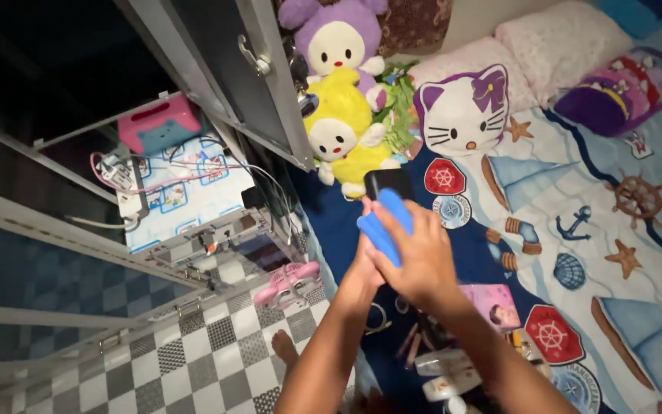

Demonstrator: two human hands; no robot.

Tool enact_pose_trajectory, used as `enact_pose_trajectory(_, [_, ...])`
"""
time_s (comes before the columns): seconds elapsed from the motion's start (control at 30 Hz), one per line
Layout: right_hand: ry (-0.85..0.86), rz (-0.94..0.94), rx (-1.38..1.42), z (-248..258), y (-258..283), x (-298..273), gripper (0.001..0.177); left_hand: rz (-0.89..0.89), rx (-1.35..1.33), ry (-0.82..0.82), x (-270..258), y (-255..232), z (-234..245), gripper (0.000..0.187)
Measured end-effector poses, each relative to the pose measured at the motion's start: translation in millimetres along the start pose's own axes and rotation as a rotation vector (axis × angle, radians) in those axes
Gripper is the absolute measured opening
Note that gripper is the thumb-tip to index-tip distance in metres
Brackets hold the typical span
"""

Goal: The recorder is cleaning a hair dryer and other personal care items with a blue cloth.

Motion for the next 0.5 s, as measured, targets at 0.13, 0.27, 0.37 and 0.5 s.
enact_pose_trajectory(0.13, [-0.049,0.103,-0.046,-13.0,0.3,5.9,0.047,-0.040,0.097,-0.070,-2.8,-3.1,-3.9,0.077])
enact_pose_trajectory(0.27, [-0.094,-0.079,0.000,-12.6,-72.1,34.3,0.031,0.101,0.143,0.157,-5.0,14.9,-0.2,0.086])
enact_pose_trajectory(0.37, [-0.222,-0.064,0.005,17.2,-73.5,31.1,0.032,0.065,0.254,0.138,-25.2,11.4,-18.9,0.090])
enact_pose_trajectory(0.5, [-0.100,0.255,-0.057,4.9,24.1,-19.4,0.035,0.063,0.112,0.069,-13.5,13.2,7.9,0.098])
Point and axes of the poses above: each hand's wrist, its own x-axis towards the middle knuckle, its own z-axis out of the back of the hand, y = z × x, the point moved 7 cm from there along x, towards the middle knuckle, and after that the axes turned 2 degrees about -x, right-handed, at the moved point
